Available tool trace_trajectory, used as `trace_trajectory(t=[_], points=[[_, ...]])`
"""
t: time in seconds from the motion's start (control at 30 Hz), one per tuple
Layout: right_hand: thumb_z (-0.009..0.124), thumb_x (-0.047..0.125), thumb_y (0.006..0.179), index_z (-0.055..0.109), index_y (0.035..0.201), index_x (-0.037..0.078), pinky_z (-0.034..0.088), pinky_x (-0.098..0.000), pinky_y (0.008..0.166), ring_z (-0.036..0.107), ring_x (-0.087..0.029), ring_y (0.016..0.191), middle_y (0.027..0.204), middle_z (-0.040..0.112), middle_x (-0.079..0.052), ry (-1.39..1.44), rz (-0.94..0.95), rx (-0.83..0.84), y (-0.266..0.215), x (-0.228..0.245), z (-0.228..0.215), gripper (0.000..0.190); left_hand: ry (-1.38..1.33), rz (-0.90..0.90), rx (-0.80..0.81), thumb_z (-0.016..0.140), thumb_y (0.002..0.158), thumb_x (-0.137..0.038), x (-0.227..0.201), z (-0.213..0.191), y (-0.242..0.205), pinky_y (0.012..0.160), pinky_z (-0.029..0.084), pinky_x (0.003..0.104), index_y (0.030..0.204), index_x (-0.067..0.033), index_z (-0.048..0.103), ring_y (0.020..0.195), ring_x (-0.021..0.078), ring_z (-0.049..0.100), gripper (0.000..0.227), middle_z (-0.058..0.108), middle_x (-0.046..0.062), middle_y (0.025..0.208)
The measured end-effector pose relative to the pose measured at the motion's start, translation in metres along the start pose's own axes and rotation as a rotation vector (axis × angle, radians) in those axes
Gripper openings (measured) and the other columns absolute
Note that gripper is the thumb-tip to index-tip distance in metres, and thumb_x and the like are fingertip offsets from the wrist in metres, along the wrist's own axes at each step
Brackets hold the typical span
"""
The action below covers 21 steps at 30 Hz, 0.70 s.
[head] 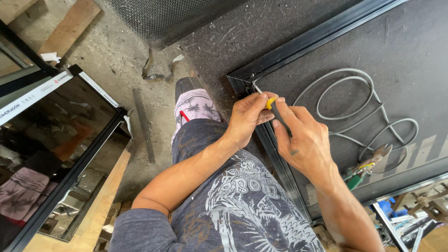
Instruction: The person repairs a window screen frame by cutting excess mesh with pliers, inserting a spline with a roller tool, and securing the spline with a screwdriver. They work along the edges of the frame, adjusting the mesh and tools as needed.
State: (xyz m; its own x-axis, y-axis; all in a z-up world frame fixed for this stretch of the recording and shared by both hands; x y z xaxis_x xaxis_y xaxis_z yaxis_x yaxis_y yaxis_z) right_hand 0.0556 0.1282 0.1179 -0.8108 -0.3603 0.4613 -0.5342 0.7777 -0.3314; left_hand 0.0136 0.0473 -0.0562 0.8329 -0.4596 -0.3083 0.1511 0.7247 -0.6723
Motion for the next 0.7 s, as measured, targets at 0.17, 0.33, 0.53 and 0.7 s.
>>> trace_trajectory(t=[0.17, 0.33, 0.53, 0.7], points=[[0.072, 0.009, 0.09, 0.065, 0.131, 0.006, 0.057, -0.0433, 0.063, 0.071, -0.035, 0.076, 0.102, 0.07, -0.014, -0.026, -0.016, 0.045, 0.008, 0.003, -0.003, 0.042, -0.026, 0.006, -0.004, 0.053, 0.11, -0.032, -0.004, 0.003, -0.001, 0.093, 0.054, 0.03, 0.119, -0.0072, 0.07, 0.105, 0.0114, 0.068, 0.031, 0.074, 0.004, 0.118], [0.071, 0.011, 0.09, 0.062, 0.133, 0.005, 0.056, -0.0458, 0.057, 0.069, -0.038, 0.067, 0.095, 0.069, -0.016, -0.088, 0.06, 0.13, 0.013, 0.004, 0.002, 0.045, -0.034, 0.003, 0.01, 0.052, 0.11, -0.033, -0.009, 0.007, 0.002, 0.097, 0.056, 0.032, 0.117, -0.005, 0.069, 0.109, 0.0159, 0.07, 0.034, 0.073, 0.008, 0.119], [0.066, 0.015, 0.095, 0.062, 0.127, -0.002, 0.055, -0.0462, 0.048, 0.067, -0.038, 0.056, 0.087, 0.068, -0.019, -0.27, 0.045, 0.175, 0.016, 0.016, 0.012, 0.037, -0.137, -0.002, 0.0, 0.051, 0.109, -0.03, -0.001, -0.003, 0.001, 0.083, 0.053, 0.03, 0.116, -0.0032, 0.069, 0.094, 0.0117, 0.064, 0.033, 0.075, 0.009, 0.117], [0.065, 0.017, 0.089, 0.061, 0.106, -0.002, 0.058, -0.0448, 0.053, 0.071, -0.037, 0.063, 0.085, 0.068, -0.019, -0.471, -0.025, 0.308, 0.047, 0.035, 0.02, 0.026, -0.217, -0.001, -0.048, 0.052, 0.112, -0.03, 0.001, -0.007, 0.011, 0.056, 0.038, 0.024, 0.116, -0.0063, 0.074, 0.067, 0.0047, 0.053, 0.033, 0.064, -0.004, 0.083]])
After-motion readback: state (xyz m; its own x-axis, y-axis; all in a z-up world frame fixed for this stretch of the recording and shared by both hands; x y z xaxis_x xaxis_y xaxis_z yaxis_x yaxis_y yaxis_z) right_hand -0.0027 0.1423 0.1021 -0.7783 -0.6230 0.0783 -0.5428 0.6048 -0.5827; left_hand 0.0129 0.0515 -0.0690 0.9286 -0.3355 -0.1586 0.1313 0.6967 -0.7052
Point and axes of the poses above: each hand's wrist, its own y-axis towards the middle knuckle, its own z-axis out of the palm, x = y × z, the point moved 8 cm from there along y, towards the middle knuckle
